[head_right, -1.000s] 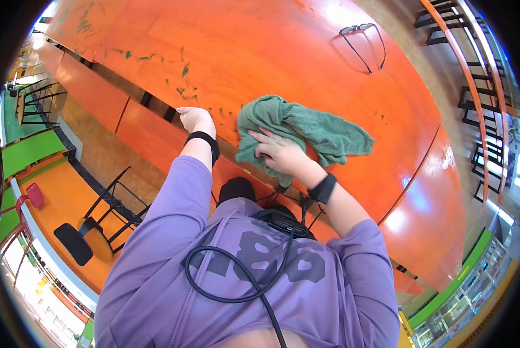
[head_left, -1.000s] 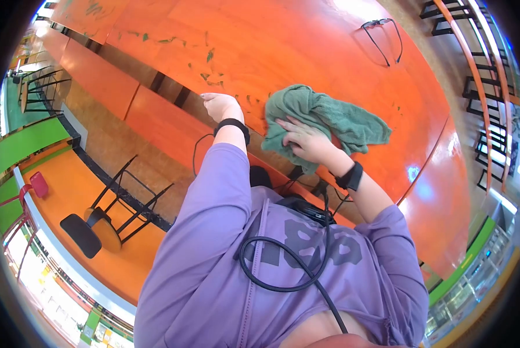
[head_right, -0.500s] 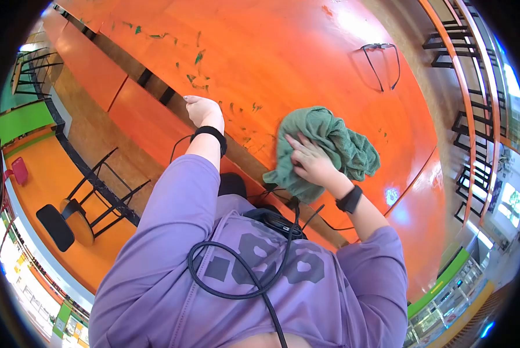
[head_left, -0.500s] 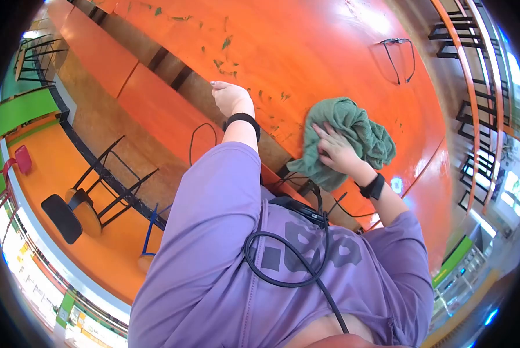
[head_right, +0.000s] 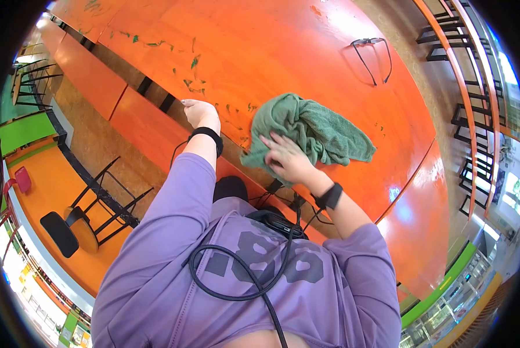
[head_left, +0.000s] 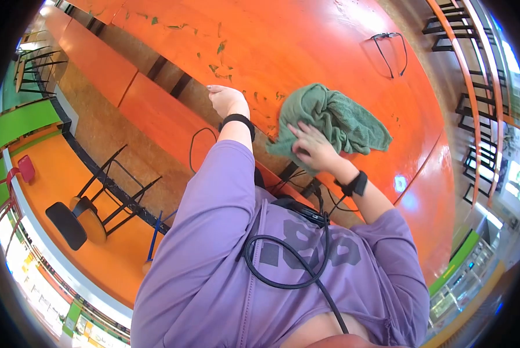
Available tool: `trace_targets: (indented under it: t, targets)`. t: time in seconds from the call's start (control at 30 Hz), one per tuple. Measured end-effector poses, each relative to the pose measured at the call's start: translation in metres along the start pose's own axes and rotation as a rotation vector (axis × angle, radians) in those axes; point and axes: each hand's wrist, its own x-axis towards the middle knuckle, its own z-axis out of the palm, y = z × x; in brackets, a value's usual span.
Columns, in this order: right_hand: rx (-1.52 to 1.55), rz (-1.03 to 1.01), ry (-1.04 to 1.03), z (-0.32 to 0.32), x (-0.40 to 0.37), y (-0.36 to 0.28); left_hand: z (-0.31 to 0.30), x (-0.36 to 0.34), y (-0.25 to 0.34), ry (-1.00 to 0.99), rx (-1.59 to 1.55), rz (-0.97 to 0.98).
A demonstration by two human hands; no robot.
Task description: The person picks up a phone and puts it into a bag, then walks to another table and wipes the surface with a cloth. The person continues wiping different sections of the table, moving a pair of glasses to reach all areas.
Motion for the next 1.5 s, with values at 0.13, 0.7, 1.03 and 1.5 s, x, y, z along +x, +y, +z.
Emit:
trace_targets:
  t: [0.13,0.7,1.03,1.5]
  targets:
    - [0.076,0.086,-0.127,-0.01,-0.07,0.0,-0.003,-0.005,0.002,0.001,0.02,0.002]
    - [-0.137,-0.023,-0.044,-0.022,0.016,-0.002,-0.005,-0.005,0.003,-0.012,0.015,0.008]
    - [-0.123,0.012,-0.124,-0.029,-0.035,0.007,-0.001,0.001,0.001,-0.008,0.036,0.006]
    - [-0.162,-0.124,0.013,0.013,0.08,-0.017,-0.006,-0.009,0.003,-0.012,-0.003,0.017]
